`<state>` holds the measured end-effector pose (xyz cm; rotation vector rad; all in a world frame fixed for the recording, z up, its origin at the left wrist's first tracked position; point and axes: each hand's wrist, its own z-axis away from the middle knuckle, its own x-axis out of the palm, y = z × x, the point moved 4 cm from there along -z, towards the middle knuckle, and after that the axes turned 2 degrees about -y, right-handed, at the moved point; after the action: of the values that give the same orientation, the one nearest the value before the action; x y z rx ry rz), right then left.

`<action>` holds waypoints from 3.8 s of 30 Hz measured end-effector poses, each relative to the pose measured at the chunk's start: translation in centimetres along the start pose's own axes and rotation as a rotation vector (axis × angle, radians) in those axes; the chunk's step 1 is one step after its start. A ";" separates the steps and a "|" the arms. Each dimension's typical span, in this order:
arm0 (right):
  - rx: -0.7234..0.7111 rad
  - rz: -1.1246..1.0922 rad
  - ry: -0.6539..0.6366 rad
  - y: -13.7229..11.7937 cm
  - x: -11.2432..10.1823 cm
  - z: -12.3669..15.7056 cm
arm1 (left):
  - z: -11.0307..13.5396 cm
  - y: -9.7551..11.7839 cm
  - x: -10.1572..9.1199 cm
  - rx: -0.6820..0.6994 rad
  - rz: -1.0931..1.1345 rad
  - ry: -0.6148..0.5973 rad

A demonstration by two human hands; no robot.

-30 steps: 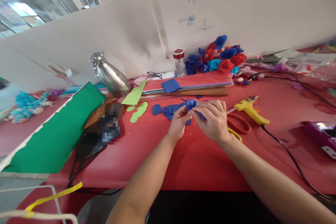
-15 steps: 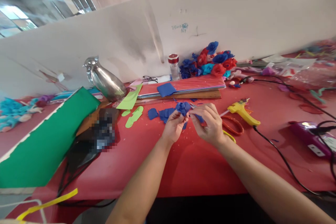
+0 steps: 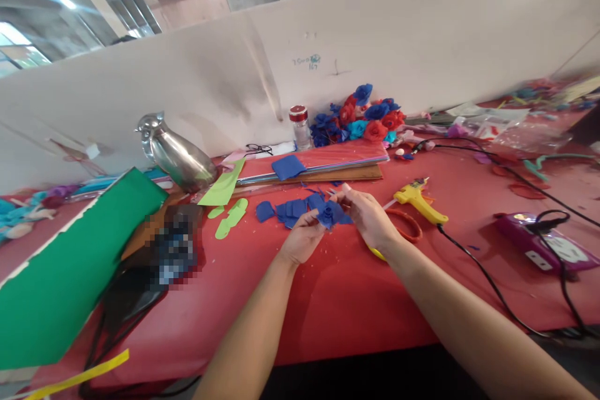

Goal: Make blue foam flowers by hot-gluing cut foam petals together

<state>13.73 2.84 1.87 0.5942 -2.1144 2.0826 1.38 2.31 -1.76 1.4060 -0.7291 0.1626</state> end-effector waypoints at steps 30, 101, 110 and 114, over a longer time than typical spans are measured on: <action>0.041 0.154 0.130 1.4 -0.6 -0.7 | -0.8 0.2 -1.7 0.009 0.144 0.281; 0.024 0.340 0.462 -5.3 -11.0 11.8 | -6.3 -0.4 0.5 -0.102 -1.031 0.401; 0.256 0.528 0.161 -2.2 -6.6 12.0 | -0.6 -0.9 -1.3 -0.046 -0.819 0.332; 0.315 0.623 0.029 -0.2 -5.4 11.6 | 0.0 -1.6 -1.6 -0.038 -0.991 0.262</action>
<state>20.96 -7.50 -0.46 -0.1055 -2.1597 2.7465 1.03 2.50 -3.99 1.5241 0.2236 -0.4347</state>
